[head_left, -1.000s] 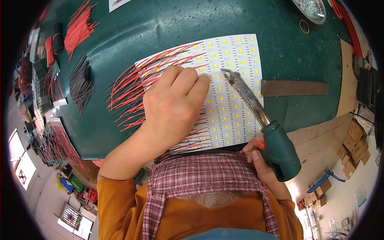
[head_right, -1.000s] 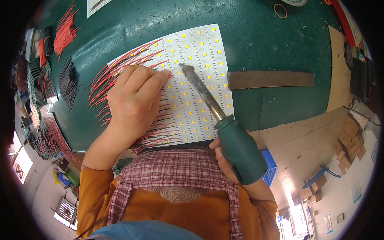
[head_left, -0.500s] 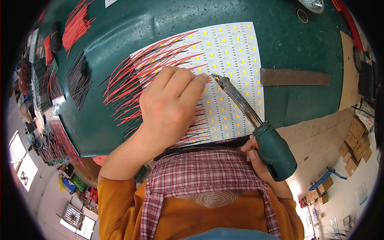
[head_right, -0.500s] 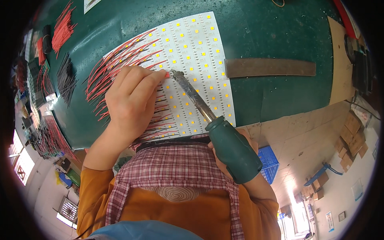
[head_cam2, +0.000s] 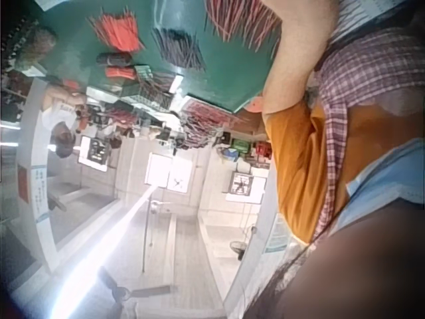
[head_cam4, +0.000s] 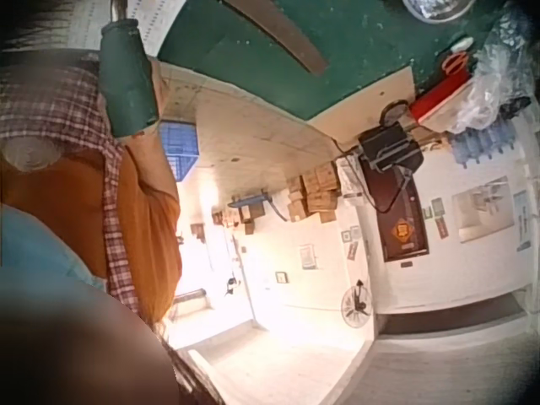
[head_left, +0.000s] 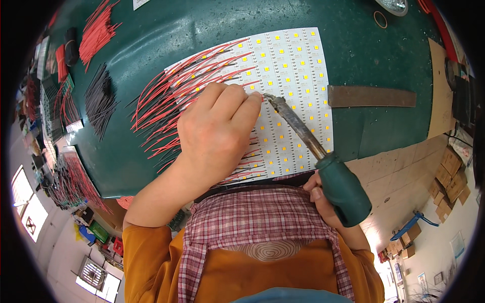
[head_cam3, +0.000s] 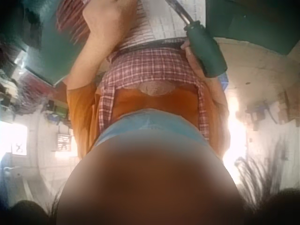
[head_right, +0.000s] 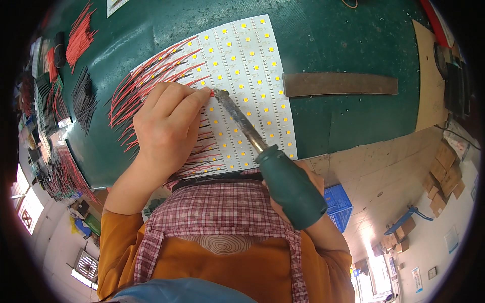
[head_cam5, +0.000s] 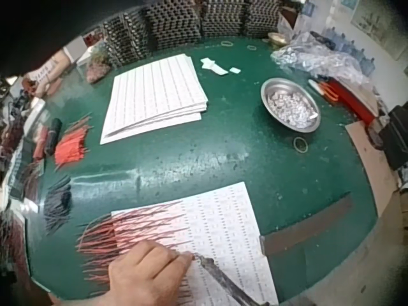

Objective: Soldering red and black wires onto LED circuit boards at a workbench.

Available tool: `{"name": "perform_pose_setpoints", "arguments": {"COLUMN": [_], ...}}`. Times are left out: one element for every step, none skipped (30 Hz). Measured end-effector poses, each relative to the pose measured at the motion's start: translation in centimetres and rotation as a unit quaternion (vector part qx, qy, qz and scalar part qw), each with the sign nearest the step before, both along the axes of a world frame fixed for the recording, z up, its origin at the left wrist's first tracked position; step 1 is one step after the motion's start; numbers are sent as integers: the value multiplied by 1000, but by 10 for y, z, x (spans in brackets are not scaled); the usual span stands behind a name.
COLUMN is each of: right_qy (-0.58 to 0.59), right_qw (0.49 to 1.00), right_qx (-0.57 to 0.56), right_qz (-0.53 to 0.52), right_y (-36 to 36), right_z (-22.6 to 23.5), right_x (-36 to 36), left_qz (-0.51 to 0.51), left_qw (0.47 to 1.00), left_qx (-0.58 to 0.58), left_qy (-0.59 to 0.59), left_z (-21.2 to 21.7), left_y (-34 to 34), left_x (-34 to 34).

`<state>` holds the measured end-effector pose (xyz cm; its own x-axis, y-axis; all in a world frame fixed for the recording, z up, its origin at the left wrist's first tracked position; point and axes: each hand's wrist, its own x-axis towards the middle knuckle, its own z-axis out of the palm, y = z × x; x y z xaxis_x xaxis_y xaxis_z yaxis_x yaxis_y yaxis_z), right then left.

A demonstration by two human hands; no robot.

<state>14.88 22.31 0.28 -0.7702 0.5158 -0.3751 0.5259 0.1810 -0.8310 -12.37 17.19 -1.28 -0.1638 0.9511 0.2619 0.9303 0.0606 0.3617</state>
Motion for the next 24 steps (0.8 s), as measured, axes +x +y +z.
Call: {"name": "perform_pose_setpoints", "arguments": {"right_qy": [14,32,49,40,36,32,27,27,28,30,32,41,43,46,25,14,5,-23,-45,-52,-59,-61,-63,-47], "right_qw": [1000,992,970,983,987,988,989,989,991,991,992,978,968,955,976,989,991,999,999,998,998,998,998,999], "right_qx": [0,-79,-158,-112,-109,-98,-86,-85,-74,-69,-63,-120,-149,-177,-127,-76,-76,-24,1,28,6,-5,-16,18], "right_qz": [-7,-92,-177,-137,-110,-114,-119,-119,-112,-107,-103,-166,-198,-232,-173,-123,-110,-42,-6,25,21,20,19,20], "right_y": [-2,-2,-5,-2,-3,-5,-7,-7,-9,-11,-13,-16,-18,-20,-21,-19,-18,-15,-14,-12,-10,-10,-9,-9], "right_z": [-1,0,1,0,-1,-3,-5,-7,-11,-13,-15,-16,-16,-16,-15,-15,-14,-13,-12,-12,-11,-10,-10,-9], "right_x": [-1,0,0,1,1,1,2,3,4,5,7,8,10,11,13,15,16,17,17,18,16,16,14,12], "left_qz": [-1,0,1,-7,-17,-17,-4,7,11,10,15,9,-10,-26,-30,-28,-32,-25,-27,-29,-29,-34,-35,-38], "left_qw": [1000,1000,1000,1000,999,999,999,999,999,1000,1000,1000,999,997,996,998,998,998,999,999,999,999,999,998], "left_qx": [-1,-3,-4,10,22,25,4,-22,-18,-7,-10,7,45,76,79,64,50,51,41,27,30,38,34,46], "left_qy": [3,6,7,20,36,34,32,29,31,9,-13,-10,-9,-10,-12,-7,2,0,-1,-4,-3,-1,-3,1], "left_z": [0,-1,-2,-2,-3,-3,-2,-2,-2,-3,-3,-4,-6,-7,-9,-10,-11,-12,-12,-13,-13,-14,-14,-14], "left_y": [0,1,1,2,3,2,2,2,1,1,0,-1,-1,-2,-4,-5,-6,-7,-8,-9,-8,-8,-8,-7], "left_x": [0,-1,-1,-1,-2,-1,0,0,1,0,0,-1,-2,-1,0,2,3,3,3,3,2,1,1,0]}}
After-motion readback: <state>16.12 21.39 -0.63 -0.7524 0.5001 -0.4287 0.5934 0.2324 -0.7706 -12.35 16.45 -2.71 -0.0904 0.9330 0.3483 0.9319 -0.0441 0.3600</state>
